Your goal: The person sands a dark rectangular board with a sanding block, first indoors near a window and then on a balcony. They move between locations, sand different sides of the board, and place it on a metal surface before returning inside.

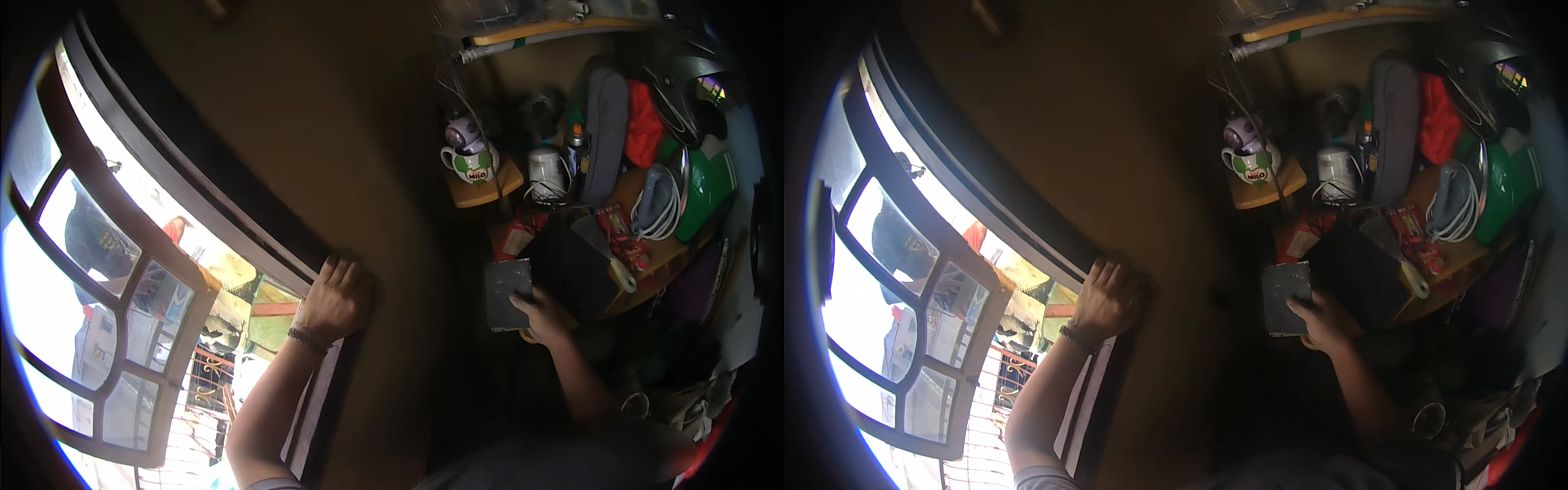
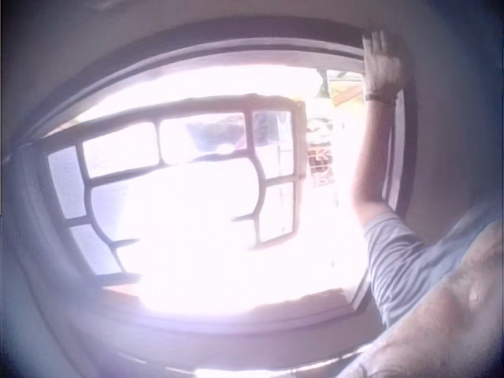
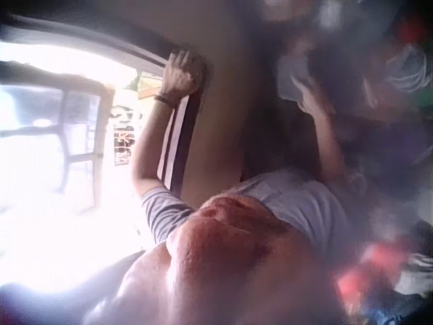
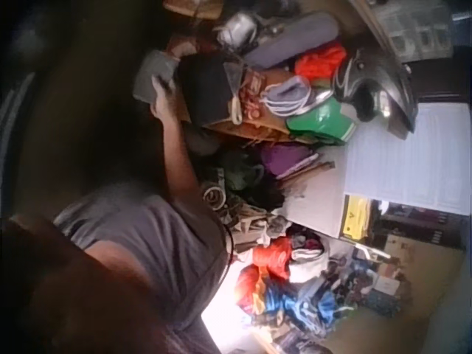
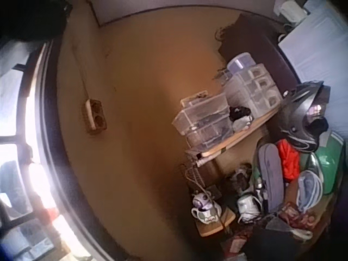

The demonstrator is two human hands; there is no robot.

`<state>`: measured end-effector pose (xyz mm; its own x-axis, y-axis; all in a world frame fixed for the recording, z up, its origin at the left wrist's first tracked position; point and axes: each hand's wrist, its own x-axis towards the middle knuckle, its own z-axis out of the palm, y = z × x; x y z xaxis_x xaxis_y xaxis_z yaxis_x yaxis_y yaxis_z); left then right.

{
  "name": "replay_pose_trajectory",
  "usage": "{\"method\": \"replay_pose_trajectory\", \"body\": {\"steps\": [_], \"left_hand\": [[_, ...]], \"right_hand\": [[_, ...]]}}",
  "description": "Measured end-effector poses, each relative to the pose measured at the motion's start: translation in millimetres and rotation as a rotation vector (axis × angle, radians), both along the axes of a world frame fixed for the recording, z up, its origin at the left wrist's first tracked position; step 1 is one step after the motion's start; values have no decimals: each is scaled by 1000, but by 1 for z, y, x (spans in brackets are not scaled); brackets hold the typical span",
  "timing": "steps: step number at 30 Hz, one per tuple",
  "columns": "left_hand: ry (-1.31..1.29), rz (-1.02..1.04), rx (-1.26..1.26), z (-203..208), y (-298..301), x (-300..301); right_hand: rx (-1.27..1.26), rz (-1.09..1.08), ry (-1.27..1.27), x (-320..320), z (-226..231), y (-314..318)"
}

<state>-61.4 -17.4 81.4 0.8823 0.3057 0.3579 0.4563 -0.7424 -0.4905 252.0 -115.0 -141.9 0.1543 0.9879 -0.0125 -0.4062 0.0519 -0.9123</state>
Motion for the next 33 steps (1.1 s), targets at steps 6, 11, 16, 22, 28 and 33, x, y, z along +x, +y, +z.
{"method": "replay_pose_trajectory", "body": {"steps": [6, 11, 16, 22, 28, 33], "left_hand": [[64, -121, 217, 0, 28, -28], [-75, -173, 378, -17, 35, -25], [-129, -217, 404, -18, 42, -13], [-110, -179, 360, -21, 41, -26], [-132, -194, 396, -22, 44, -12], [-156, -221, 396, -18, 38, -21]], "right_hand": [[154, -213, -113, -19, -8, 6], [350, -209, -268, -60, 82, 54], [715, -393, -478, -104, 193, 146], [1070, -428, -651, -214, 308, 189], [879, -430, -585, -168, 357, 260], [1044, -601, -775, -216, 371, 209]]}}
